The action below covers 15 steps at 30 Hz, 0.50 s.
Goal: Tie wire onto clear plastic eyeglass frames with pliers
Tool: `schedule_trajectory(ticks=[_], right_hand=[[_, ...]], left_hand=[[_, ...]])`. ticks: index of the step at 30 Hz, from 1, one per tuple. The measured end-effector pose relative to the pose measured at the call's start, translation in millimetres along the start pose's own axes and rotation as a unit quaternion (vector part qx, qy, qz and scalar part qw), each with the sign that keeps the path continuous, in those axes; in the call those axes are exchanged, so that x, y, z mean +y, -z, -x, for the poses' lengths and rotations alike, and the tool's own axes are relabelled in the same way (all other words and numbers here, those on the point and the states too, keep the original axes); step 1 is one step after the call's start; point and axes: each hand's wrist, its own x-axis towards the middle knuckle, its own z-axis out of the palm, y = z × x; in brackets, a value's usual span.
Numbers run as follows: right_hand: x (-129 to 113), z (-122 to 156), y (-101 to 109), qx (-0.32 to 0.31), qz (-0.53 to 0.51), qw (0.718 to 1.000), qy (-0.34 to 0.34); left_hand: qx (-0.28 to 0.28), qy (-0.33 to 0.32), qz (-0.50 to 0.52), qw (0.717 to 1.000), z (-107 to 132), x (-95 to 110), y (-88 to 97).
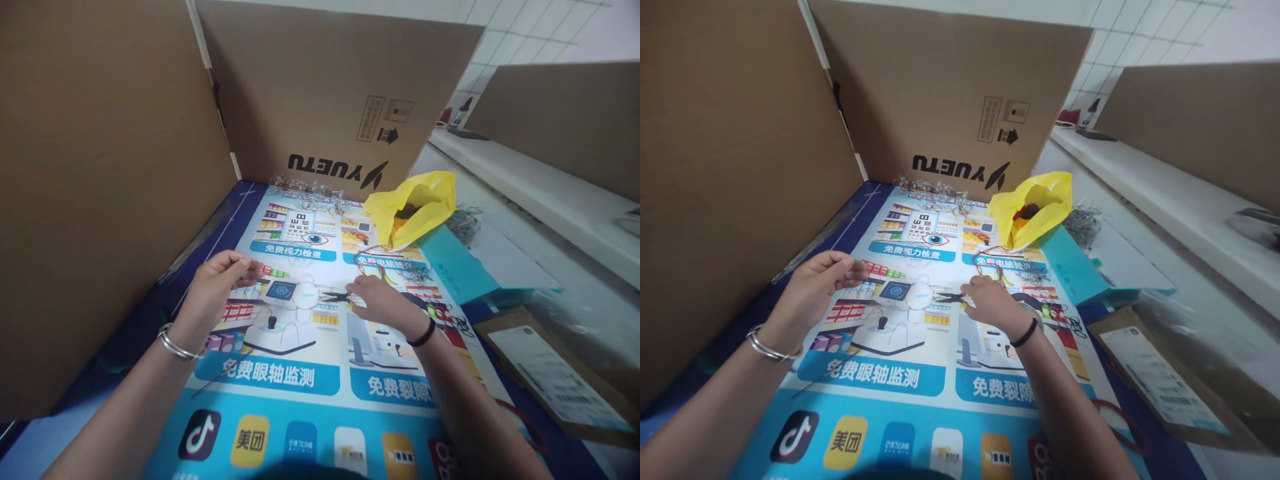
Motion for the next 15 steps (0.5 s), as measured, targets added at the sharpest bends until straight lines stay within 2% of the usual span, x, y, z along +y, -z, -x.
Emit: schedule_trajectory(ticks=[3,7,11,15], right_hand=[[1,4,4,-0.015,0.03,0.999,-0.017],[-1,7,8,-0.007,0.061,0.997,-0.047],[-4,10,11,0.038,0.083,0.992,-0.093],[-11,15,13,0.089,0.086,0.985,-0.119]], left_hand=[[-0.022,-0.011,-0.002,1.0,-7,8,-4.9],[-0.07,0.004,0.017,0.997,-14,13,-20.8],[-0.125,0.045,0.06,0.989,-13,6,-37.3],[-0.157,0.106,0.102,0.977,-5,-8,-46.2]])
